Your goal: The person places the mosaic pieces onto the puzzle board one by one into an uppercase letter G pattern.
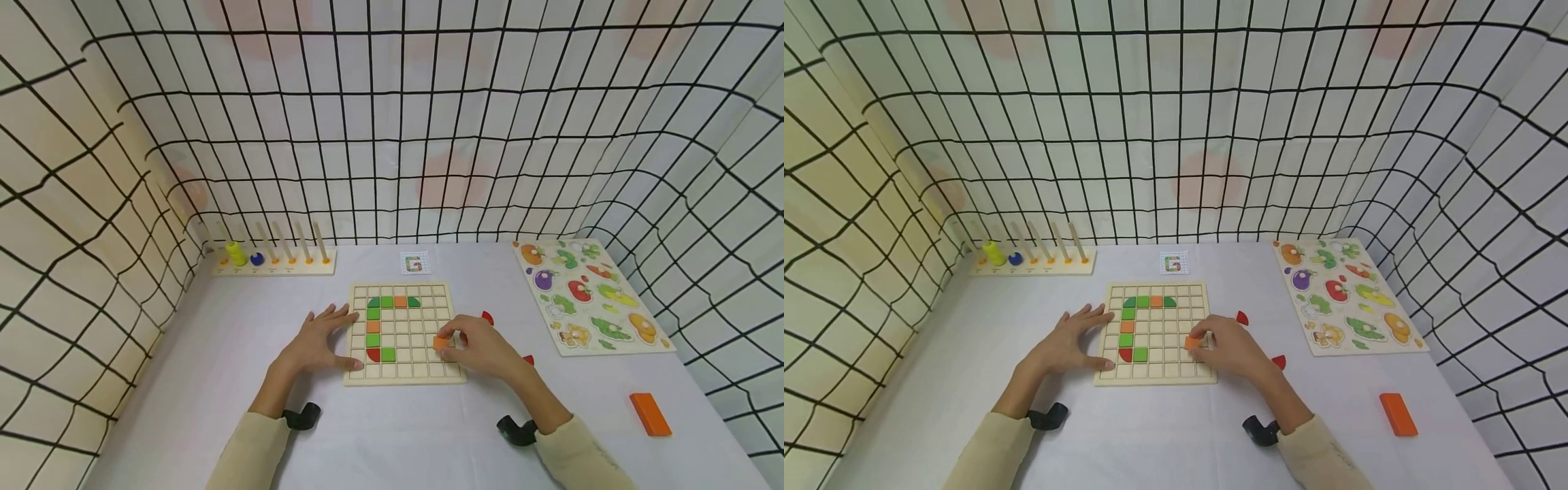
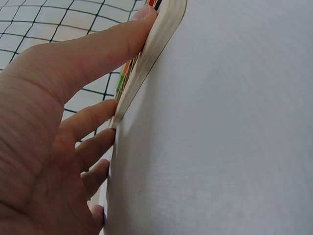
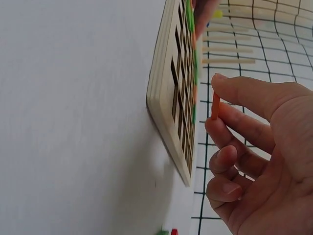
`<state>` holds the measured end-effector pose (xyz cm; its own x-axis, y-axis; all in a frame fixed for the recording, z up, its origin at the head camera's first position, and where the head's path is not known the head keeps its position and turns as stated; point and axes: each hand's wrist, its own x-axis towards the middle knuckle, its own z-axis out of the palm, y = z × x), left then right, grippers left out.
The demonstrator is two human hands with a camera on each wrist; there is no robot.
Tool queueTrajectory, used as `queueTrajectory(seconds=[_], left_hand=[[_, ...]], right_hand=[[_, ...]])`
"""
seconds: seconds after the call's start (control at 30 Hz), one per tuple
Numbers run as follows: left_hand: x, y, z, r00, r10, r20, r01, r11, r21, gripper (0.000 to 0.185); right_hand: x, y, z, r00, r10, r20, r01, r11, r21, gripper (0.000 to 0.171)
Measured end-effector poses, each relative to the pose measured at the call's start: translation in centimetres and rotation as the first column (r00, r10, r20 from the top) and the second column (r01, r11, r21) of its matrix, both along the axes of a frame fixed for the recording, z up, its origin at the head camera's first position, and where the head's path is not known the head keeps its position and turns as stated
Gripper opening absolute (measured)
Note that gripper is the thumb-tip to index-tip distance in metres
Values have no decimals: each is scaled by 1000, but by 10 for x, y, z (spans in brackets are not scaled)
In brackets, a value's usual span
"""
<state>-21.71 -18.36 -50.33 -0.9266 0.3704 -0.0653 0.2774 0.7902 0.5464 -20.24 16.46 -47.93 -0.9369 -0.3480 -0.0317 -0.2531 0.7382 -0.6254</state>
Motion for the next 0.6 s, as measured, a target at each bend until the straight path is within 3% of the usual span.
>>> queueTrajectory(seconds=[0.33,0.6], left_hand=[[-3,1,5,1000,3,-11,-3,1000,-30,99],[-1,-1,0,1000,-3,9,3,1000,-17,100]], right_hand=[[-5,-29,-4,997,79,-27,-78,997,24,20],[-2,-45,-8,990,137,-36,-135,990,35,18]])
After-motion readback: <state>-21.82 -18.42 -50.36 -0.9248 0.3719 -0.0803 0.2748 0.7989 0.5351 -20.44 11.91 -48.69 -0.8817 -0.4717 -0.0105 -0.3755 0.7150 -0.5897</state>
